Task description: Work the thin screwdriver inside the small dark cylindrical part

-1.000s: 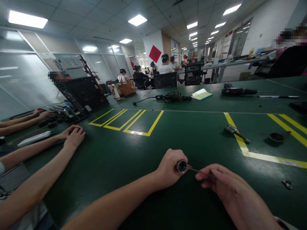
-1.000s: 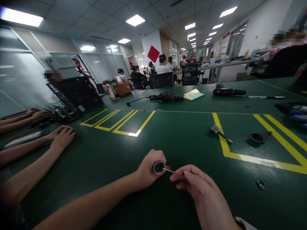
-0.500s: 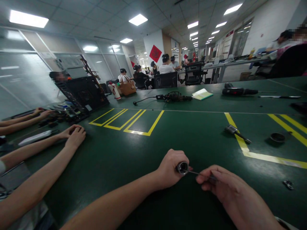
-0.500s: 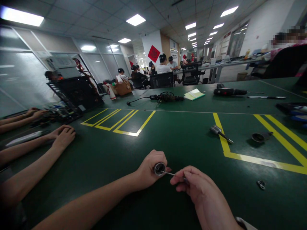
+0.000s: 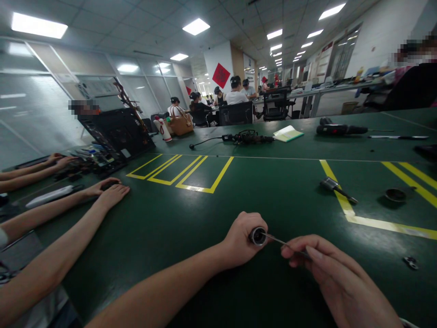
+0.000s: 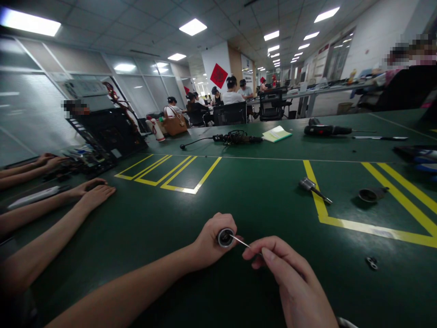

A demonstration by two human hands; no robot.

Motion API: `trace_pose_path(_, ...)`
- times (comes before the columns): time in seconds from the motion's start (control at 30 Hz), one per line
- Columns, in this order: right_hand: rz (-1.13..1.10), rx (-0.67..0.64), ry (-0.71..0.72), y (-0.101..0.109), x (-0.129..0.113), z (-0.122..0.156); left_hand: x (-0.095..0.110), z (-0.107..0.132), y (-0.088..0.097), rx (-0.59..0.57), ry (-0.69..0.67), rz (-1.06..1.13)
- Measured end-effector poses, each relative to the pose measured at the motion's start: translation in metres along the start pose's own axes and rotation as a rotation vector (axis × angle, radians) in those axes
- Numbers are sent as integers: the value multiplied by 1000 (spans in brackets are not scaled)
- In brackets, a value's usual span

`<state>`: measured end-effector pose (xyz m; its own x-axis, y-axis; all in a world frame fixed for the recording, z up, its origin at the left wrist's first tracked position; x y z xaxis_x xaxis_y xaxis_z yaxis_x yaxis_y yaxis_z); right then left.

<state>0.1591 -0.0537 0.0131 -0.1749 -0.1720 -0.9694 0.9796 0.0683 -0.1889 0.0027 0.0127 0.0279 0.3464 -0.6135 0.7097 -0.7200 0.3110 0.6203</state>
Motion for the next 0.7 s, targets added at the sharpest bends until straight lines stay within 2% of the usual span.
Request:
trace_pose_path(0.23,134,-45,-19,-4,4,2,-2,1,-1,4,-35,6)
trace_pose_path(0.57,-240,-97,-155,-9,6,-5,-6,1,-2,34,-38,8)
trace_pose_path(0.7,-242,-72,-151,-8,6,-5,-6,1,-1,43,-19,-3)
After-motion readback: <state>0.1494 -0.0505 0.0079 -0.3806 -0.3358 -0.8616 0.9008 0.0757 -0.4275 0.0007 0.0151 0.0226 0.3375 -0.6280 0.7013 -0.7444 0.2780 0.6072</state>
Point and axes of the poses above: each hand's wrist, its own z-axis away from the middle knuckle, its own y-axis out of the back of the hand, x = y × z, the point moved 4 cm from there along -z, towards the middle knuckle, and after that the axes turned 7 degrees about z, right-handed, at the moved point
